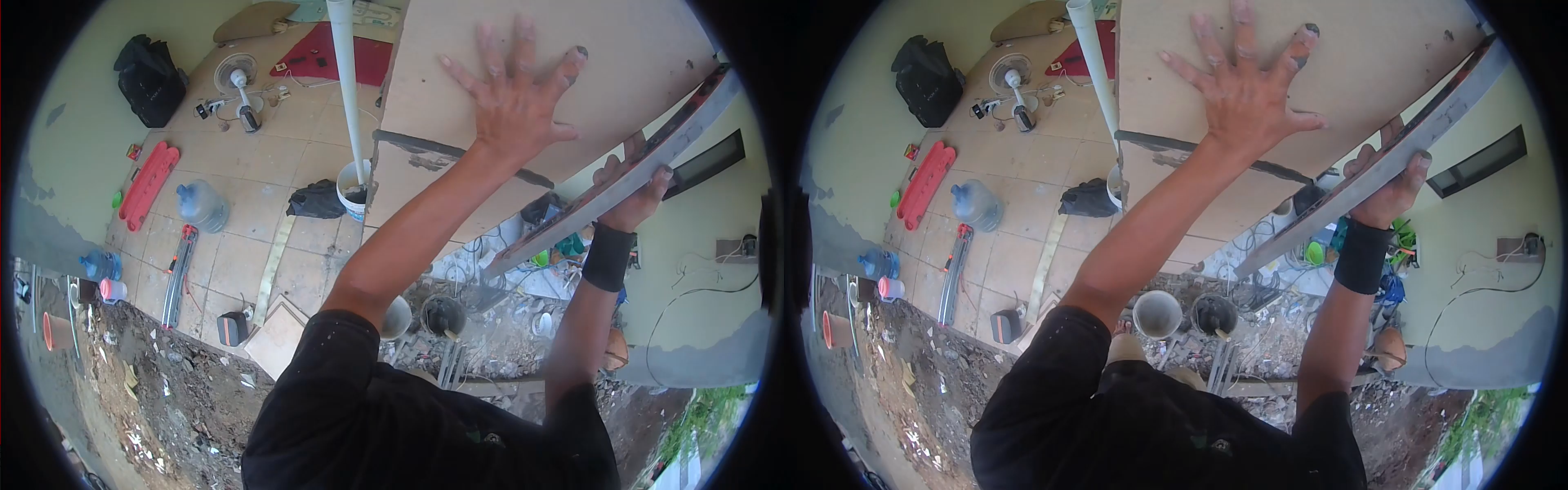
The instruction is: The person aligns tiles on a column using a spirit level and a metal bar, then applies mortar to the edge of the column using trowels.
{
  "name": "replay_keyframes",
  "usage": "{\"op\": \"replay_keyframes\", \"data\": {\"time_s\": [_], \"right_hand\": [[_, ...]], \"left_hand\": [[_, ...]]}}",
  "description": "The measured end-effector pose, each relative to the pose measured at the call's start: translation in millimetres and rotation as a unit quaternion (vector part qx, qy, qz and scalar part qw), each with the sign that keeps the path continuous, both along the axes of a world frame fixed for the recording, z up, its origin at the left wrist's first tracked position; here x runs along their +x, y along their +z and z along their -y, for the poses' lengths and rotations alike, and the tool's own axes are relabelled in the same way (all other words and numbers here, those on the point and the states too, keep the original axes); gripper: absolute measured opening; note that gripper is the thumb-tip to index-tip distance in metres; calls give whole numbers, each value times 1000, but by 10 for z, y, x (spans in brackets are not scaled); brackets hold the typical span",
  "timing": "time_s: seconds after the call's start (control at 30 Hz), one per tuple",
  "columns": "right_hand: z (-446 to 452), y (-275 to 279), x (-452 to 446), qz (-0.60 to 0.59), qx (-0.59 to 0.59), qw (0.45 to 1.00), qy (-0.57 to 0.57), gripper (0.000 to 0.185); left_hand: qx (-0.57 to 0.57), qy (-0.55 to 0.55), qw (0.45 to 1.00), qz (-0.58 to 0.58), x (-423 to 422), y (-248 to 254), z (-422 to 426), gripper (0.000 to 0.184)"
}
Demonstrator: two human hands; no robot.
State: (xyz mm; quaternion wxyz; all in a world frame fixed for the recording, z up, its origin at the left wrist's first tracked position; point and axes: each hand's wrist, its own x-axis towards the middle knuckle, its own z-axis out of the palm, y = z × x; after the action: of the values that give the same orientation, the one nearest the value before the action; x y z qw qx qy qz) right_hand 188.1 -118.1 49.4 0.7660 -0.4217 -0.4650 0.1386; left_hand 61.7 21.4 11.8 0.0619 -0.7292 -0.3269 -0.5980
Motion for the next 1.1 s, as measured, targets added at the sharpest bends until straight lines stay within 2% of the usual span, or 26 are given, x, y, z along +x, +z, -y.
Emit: {"op": "replay_keyframes", "data": {"time_s": [0.07,0.1,0.13,0.17,0.23,0.3,0.33,0.43,0.47,0.53,0.6,0.63,0.7,0.77,0.9,0.97,1.0,1.03,1.07,1.1], "right_hand": [[53,-45,90,-9,-4,1000,11,84],[105,-75,122,-25,-5,1000,11,82],[192,-98,154,-15,-15,1000,6,91],[298,-135,187,-4,-19,1000,6,100],[603,-341,301,9,-16,999,-26,101],[985,-627,450,29,-20,998,-60,96],[1144,-789,494,-15,-3,998,-66,91],[1769,-1248,583,-47,-21,989,-138,82],[2022,-1441,684,-43,-22,994,-101,74],[2396,-1714,591,-103,-16,970,-219,54],[2620,-1885,476,-106,-29,945,-308,37],[2905,-2134,528,-94,-82,944,-304,32],[3098,-2309,451,-88,-80,935,-334,36],[3425,-2619,449,-104,-178,914,-350,39],[3778,-3191,520,-107,-254,893,-356,38],[3826,-3370,438,-52,-256,861,-436,32],[4065,-3615,475,-23,-395,801,-449,32],[4119,-3794,481,-7,-410,787,-461,30],[4290,-4178,514,-16,-510,729,-456,28],[4391,-4446,536,2,-543,713,-444,30]], "left_hand": [[-17,-21,999,-26,-152,145,14,121],[-17,5,999,-48,-173,190,-28,124],[-15,36,997,-69,-178,220,-83,127],[-15,23,996,-85,-179,259,-91,127],[13,38,998,-52,-208,257,-63,128],[35,65,995,-60,-187,237,-111,128],[56,93,992,-57,-181,224,-134,129],[72,105,990,-55,-181,205,-200,131],[76,107,990,-53,-210,200,-195,132],[58,87,992,-73,-300,176,-153,130],[55,61,994,-79,-298,243,-129,129],[53,51,994,-86,-301,263,-106,129],[47,62,993,-93,-300,286,-43,130],[34,85,990,-107,-303,278,-43,132],[47,104,987,-108,-339,297,-90,132],[44,139,983,-114,-340,288,-76,133],[28,157,980,-121,-326,327,-57,134],[41,162,979,-116,-332,346,-110,137],[57,215,967,-122,-334,356,-166,136],[87,257,954,-130,-452,365,-422,133]]}}
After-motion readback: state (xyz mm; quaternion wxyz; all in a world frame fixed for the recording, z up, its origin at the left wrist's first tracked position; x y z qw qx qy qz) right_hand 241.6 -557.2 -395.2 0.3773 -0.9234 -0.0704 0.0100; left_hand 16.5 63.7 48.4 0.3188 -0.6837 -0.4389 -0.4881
